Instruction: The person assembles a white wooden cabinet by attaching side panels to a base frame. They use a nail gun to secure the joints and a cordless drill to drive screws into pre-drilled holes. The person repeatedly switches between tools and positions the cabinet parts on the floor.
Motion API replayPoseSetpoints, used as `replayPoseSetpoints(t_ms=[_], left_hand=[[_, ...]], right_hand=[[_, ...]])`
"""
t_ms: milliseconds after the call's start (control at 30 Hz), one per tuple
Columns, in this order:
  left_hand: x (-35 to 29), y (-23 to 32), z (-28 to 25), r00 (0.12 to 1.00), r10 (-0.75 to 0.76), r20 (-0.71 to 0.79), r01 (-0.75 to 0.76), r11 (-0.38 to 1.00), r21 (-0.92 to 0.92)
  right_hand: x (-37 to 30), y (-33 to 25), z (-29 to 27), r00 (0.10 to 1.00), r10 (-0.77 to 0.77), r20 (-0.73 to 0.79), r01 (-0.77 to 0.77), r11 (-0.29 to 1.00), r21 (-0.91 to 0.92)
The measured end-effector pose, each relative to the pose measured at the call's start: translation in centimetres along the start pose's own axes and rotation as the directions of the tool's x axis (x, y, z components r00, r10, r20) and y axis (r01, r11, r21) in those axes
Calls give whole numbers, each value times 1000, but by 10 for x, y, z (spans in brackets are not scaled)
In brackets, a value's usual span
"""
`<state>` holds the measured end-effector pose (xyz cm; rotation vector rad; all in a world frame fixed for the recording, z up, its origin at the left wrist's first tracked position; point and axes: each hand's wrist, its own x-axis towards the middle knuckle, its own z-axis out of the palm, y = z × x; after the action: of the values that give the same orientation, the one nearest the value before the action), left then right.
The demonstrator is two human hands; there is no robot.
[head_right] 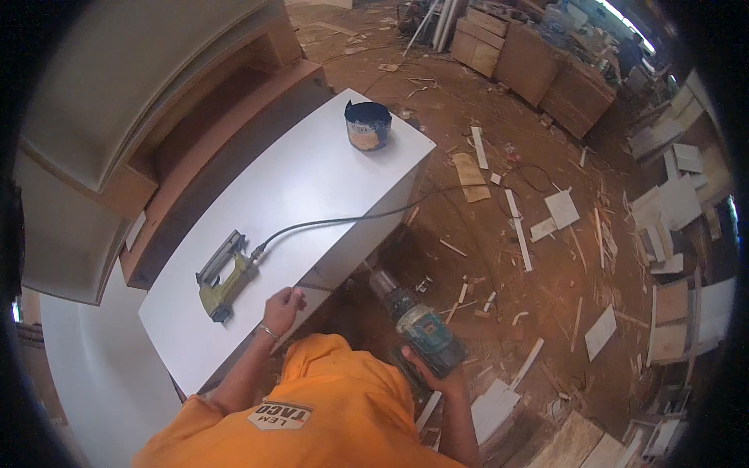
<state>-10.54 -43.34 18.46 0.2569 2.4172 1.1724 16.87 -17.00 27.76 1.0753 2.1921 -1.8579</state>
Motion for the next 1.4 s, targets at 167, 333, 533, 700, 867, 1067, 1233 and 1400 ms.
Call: replayPoseSetpoints(t_ms=[167,333,533,700,867,1067,1233,1400], left_hand=[[46,23,52,978,-167,-122,111,923,-367],[94,34,76,743,-517,-424,135,737,-662],[106,-70,28,40,-795,-605,75,606,-792],[105,-97,-28,9,-764,-646,-23,645,-763],[99,-116,-58,-67,-849,-524,-61,527,-847],[48,13,-24,28,-820,-572,-153,562,-813],[-5,193,52,117,-668,-735,50,743,-667],[-65,368,109,469,-429,-772,556,822,-119]], right_hand=[[105,-84,-9,568,-822,-23,700,498,-513],[259,-136,30,808,-587,52,589,807,-41],[393,-193,90,319,-898,305,941,260,-217],[427,-199,112,408,-812,417,912,379,-155],[425,-202,109,508,-723,468,616,685,390],[400,-228,13,540,-647,539,842,428,-330],[402,-201,-152,67,112,991,768,629,-123],[415,-206,-245,-302,-129,944,545,789,282]])
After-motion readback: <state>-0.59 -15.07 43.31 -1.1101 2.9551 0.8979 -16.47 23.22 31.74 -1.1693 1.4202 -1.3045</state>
